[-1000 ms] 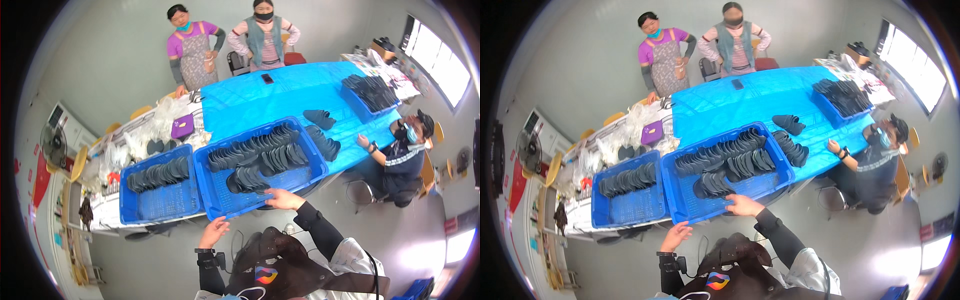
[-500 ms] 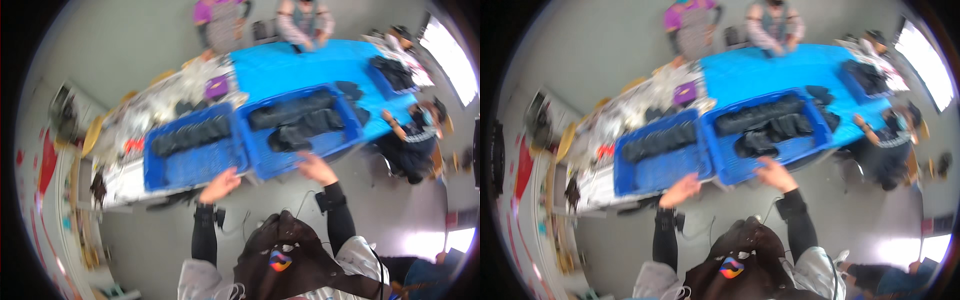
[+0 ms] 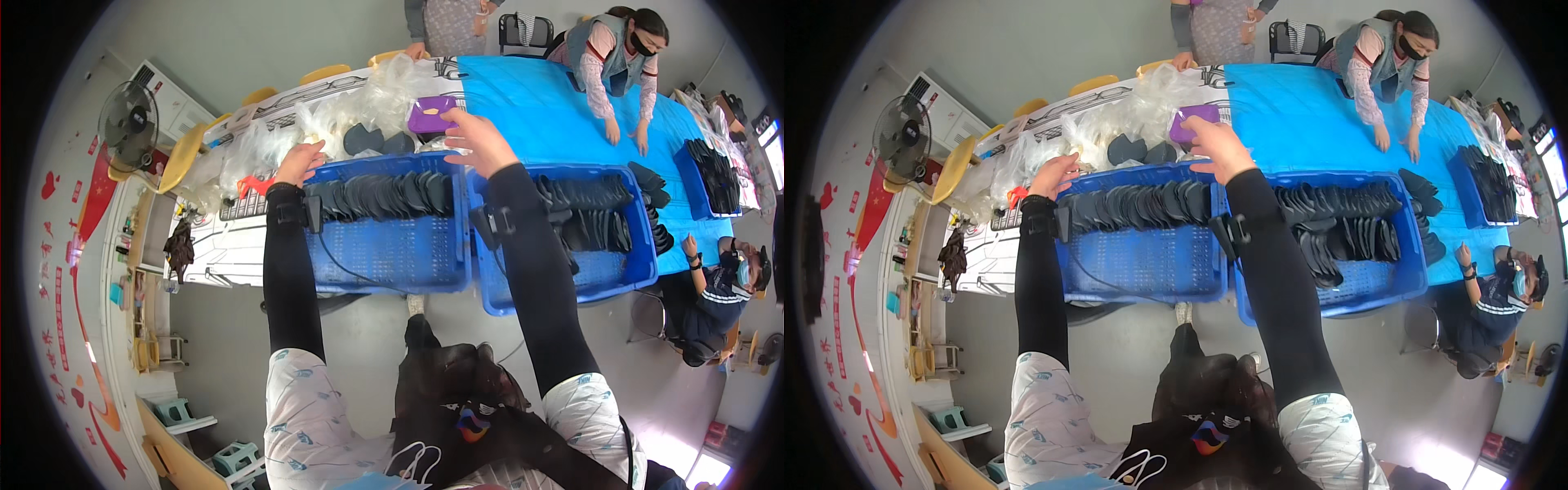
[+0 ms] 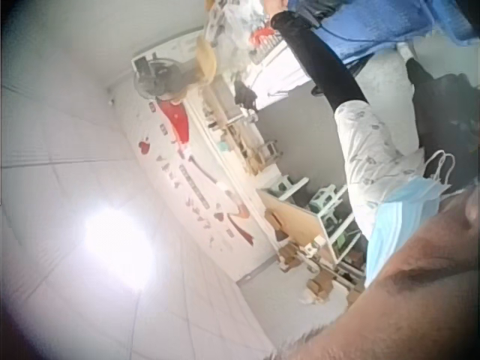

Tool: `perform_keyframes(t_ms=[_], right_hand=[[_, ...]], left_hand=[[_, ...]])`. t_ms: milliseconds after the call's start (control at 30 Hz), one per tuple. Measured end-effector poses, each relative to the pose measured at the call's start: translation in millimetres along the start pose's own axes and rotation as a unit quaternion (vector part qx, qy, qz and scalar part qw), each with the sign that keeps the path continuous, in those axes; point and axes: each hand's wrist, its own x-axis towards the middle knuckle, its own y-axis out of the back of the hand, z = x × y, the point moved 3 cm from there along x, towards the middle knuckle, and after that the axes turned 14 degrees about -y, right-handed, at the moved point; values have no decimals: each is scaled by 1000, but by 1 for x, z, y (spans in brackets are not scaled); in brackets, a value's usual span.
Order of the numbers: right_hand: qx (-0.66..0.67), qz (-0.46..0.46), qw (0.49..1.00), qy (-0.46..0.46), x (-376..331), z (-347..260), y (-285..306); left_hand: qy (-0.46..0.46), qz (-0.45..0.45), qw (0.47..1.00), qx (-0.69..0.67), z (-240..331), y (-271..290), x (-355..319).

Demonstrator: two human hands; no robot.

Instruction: Organizing and stacking grey shoe components into a blue plastic crate at a manufacturing workstation.

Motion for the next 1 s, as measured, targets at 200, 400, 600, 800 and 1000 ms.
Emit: perform_keyframes(t_ms=[200, 400, 600, 800, 1000], right_hand=[[-165, -7, 978, -123, 200, 40, -107], [-395, 169, 900, -74, 401, 118, -72], [-448, 147, 870, -141, 489, 149, -76], [-398, 176, 881, -185, 497, 161, -52], [-337, 160, 909, -189, 489, 165, -52]], left_hand=[[-120, -138, 889, 421, -146, 111, 200], [-141, -71, 924, 347, -236, -38, 305], [-71, -133, 895, 420, -256, -49, 359], [-36, -237, 902, 358, -254, -79, 363], [78, -245, 928, 270, -269, -80, 344]])
